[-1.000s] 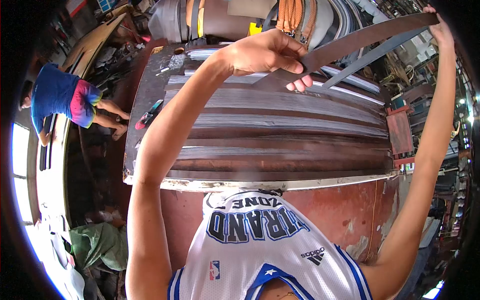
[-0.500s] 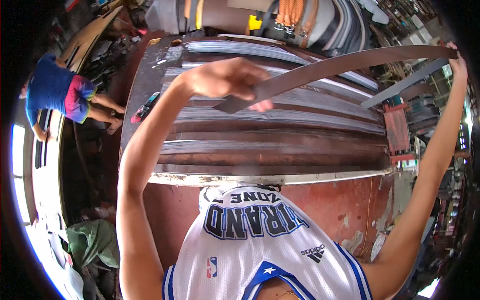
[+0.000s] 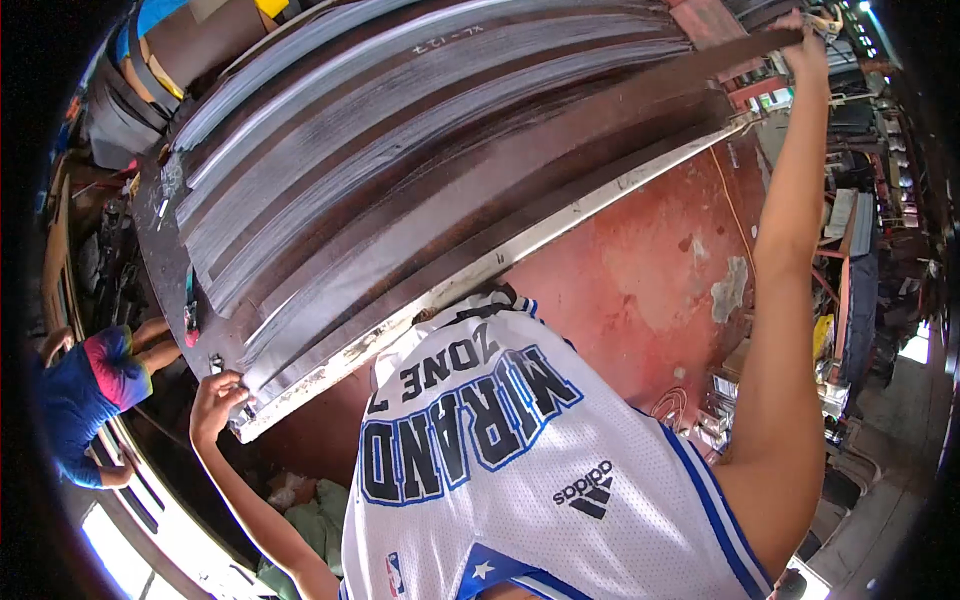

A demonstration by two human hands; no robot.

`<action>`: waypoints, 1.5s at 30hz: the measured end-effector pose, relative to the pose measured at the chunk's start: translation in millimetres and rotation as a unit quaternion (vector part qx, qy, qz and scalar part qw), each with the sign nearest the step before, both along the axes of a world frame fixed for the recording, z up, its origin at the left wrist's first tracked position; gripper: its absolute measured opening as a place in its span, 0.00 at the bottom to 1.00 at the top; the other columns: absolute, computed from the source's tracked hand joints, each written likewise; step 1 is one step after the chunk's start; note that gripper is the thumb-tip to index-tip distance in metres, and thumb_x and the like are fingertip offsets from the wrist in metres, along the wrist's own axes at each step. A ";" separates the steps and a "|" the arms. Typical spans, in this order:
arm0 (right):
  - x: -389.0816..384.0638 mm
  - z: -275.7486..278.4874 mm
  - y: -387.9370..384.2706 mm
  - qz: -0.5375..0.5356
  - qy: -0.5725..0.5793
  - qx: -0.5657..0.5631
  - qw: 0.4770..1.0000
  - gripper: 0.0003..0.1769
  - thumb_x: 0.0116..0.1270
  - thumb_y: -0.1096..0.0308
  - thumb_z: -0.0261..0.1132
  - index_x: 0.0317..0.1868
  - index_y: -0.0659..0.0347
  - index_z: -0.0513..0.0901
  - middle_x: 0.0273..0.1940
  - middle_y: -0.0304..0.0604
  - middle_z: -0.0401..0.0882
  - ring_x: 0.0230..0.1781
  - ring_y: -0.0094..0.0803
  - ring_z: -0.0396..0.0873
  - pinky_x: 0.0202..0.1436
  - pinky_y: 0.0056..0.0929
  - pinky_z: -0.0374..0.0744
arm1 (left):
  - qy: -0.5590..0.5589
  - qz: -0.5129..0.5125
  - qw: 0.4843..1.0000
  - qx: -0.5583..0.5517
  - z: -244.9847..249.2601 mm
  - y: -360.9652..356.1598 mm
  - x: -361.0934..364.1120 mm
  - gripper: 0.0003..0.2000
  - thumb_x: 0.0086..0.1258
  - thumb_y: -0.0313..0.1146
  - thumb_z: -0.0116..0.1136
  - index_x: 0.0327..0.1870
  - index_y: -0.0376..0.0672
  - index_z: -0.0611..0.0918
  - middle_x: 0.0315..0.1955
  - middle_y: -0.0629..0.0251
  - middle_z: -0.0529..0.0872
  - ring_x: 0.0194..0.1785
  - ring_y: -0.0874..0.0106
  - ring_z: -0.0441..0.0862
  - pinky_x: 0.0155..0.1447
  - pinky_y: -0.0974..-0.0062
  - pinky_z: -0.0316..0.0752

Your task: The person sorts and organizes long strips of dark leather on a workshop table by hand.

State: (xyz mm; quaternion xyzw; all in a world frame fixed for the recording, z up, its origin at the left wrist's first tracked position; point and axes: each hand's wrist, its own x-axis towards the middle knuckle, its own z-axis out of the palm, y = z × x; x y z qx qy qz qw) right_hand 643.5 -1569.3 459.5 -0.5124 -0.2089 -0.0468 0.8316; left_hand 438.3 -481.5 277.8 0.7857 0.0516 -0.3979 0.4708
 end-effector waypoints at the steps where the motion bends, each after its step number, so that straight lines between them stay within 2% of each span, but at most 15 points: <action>1: -31.3 -27.7 21.7 -0.093 0.066 0.082 0.990 0.16 0.78 0.64 0.43 0.46 0.70 0.71 0.30 0.44 0.70 0.33 0.38 0.71 0.45 0.41 0.76 | 0.002 0.002 1.000 0.017 -4.5 5.9 -7.3 0.06 0.60 0.17 0.58 0.38 0.30 0.83 0.33 0.61 0.86 0.36 0.72 0.85 0.46 0.75 0.78; 4: -69.6 -96.9 72.5 -0.410 0.220 0.041 0.884 0.23 0.81 0.57 0.39 0.54 0.70 0.71 0.41 0.48 0.74 0.43 0.42 0.74 0.61 0.47 0.76 | 0.009 -0.022 0.998 0.066 -11.8 10.8 -18.0 0.06 0.59 0.18 0.60 0.37 0.29 0.82 0.28 0.62 0.86 0.34 0.74 0.85 0.42 0.76 0.77; 7: -107.3 -154.8 100.2 -0.438 0.341 0.001 0.832 0.19 0.79 0.58 0.48 0.59 0.58 0.77 0.49 0.43 0.75 0.48 0.38 0.75 0.68 0.37 0.70 | -0.009 -0.016 0.992 0.123 -20.4 11.4 -21.9 0.06 0.59 0.18 0.59 0.36 0.28 0.80 0.27 0.62 0.85 0.33 0.74 0.85 0.40 0.76 0.76; 10: -138.8 -193.3 107.3 -0.465 0.422 -0.105 0.771 0.14 0.70 0.58 0.64 0.54 0.45 0.83 0.39 0.27 0.74 0.36 0.20 0.71 0.52 0.25 0.71 | -0.022 -0.015 0.987 0.156 -41.1 34.2 -25.9 0.09 0.59 0.20 0.60 0.40 0.28 0.80 0.27 0.60 0.85 0.33 0.73 0.85 0.40 0.76 0.76; 13: -165.5 -217.3 108.1 -0.424 0.403 -0.165 0.794 0.15 0.65 0.61 0.71 0.51 0.45 0.83 0.36 0.23 0.73 0.28 0.15 0.68 0.35 0.20 0.71 | -0.040 -0.030 0.981 0.190 -67.0 61.8 -32.5 0.12 0.59 0.21 0.60 0.43 0.27 0.80 0.29 0.57 0.86 0.34 0.72 0.85 0.40 0.75 0.76; 16: -180.0 -228.1 120.1 -0.419 0.416 -0.193 0.784 0.14 0.64 0.61 0.71 0.50 0.47 0.83 0.34 0.23 0.73 0.27 0.15 0.68 0.32 0.18 0.70 | -0.036 -0.043 0.978 0.201 -65.6 63.4 -33.6 0.14 0.59 0.24 0.59 0.45 0.26 0.80 0.31 0.56 0.86 0.35 0.71 0.84 0.41 0.73 0.76; 24: -192.1 -253.5 121.5 -0.431 0.424 -0.186 0.774 0.15 0.63 0.61 0.73 0.48 0.50 0.83 0.31 0.23 0.72 0.29 0.15 0.69 0.34 0.17 0.68 | -0.047 -0.032 0.976 0.211 -77.1 80.7 -46.7 0.15 0.58 0.27 0.60 0.45 0.28 0.81 0.29 0.61 0.83 0.33 0.76 0.79 0.40 0.74 0.74; 31: -198.8 -276.9 101.1 -0.446 0.488 -0.230 0.714 0.33 0.61 0.55 0.74 0.60 0.64 0.72 0.49 0.39 0.72 0.47 0.28 0.72 0.52 0.22 0.76 | -0.065 -0.023 0.965 0.252 -75.2 79.5 -52.3 0.09 0.59 0.29 0.62 0.33 0.31 0.81 0.21 0.65 0.80 0.29 0.80 0.76 0.34 0.74 0.69; 34: -204.7 -285.2 68.0 -0.444 0.502 -0.245 0.700 0.31 0.64 0.53 0.71 0.63 0.58 0.74 0.50 0.34 0.72 0.46 0.25 0.71 0.52 0.23 0.75 | -0.098 -0.008 0.960 0.261 -81.2 89.2 -57.0 0.11 0.59 0.31 0.63 0.37 0.31 0.83 0.24 0.61 0.83 0.31 0.76 0.80 0.37 0.74 0.72; 35: -205.9 -290.1 60.2 -0.453 0.506 -0.273 0.681 0.28 0.65 0.53 0.70 0.62 0.54 0.76 0.47 0.34 0.74 0.43 0.24 0.72 0.50 0.24 0.75 | -0.085 -0.012 0.960 0.267 -76.3 86.0 -55.0 0.13 0.59 0.31 0.64 0.40 0.30 0.84 0.26 0.59 0.85 0.33 0.73 0.82 0.40 0.72 0.74; 36: -204.8 -281.6 71.1 -0.496 0.518 -0.276 0.641 0.15 0.63 0.59 0.72 0.48 0.52 0.82 0.33 0.29 0.75 0.30 0.18 0.71 0.34 0.19 0.71 | -0.087 -0.006 0.960 0.267 -73.9 82.3 -54.6 0.14 0.59 0.32 0.64 0.41 0.30 0.84 0.27 0.58 0.86 0.33 0.73 0.83 0.40 0.71 0.75; 38: -214.3 -325.3 -17.0 -0.520 0.469 -0.407 0.586 0.15 0.64 0.64 0.67 0.52 0.51 0.86 0.29 0.32 0.79 0.22 0.19 0.72 0.22 0.20 0.69 | -0.097 0.010 0.957 0.273 -77.0 74.3 -55.6 0.15 0.59 0.32 0.64 0.43 0.31 0.84 0.29 0.57 0.87 0.34 0.72 0.83 0.41 0.71 0.75; 40: -202.0 -288.7 51.2 -0.573 0.399 -0.591 0.405 0.13 0.65 0.66 0.65 0.50 0.51 0.86 0.31 0.35 0.83 0.26 0.21 0.77 0.26 0.21 0.73 | -0.070 0.018 0.955 0.287 -76.5 70.8 -55.2 0.16 0.59 0.33 0.65 0.44 0.31 0.84 0.30 0.56 0.87 0.35 0.70 0.84 0.42 0.71 0.76; 42: -185.2 -266.0 128.5 -0.605 0.265 -0.560 0.500 0.12 0.62 0.62 0.68 0.46 0.53 0.87 0.42 0.46 0.87 0.42 0.39 0.84 0.48 0.36 0.80 | -0.095 0.018 0.959 0.267 -72.6 65.9 -55.8 0.14 0.62 0.30 0.63 0.44 0.30 0.83 0.30 0.57 0.87 0.34 0.74 0.84 0.40 0.74 0.76; 45: -154.9 -247.0 254.0 -0.478 0.185 -0.534 0.672 0.10 0.70 0.70 0.62 0.49 0.58 0.85 0.40 0.39 0.87 0.39 0.26 0.83 0.44 0.23 0.79 | -0.090 0.065 0.967 0.228 -58.7 47.6 -55.2 0.15 0.58 0.30 0.65 0.45 0.31 0.84 0.31 0.54 0.88 0.36 0.70 0.86 0.42 0.71 0.77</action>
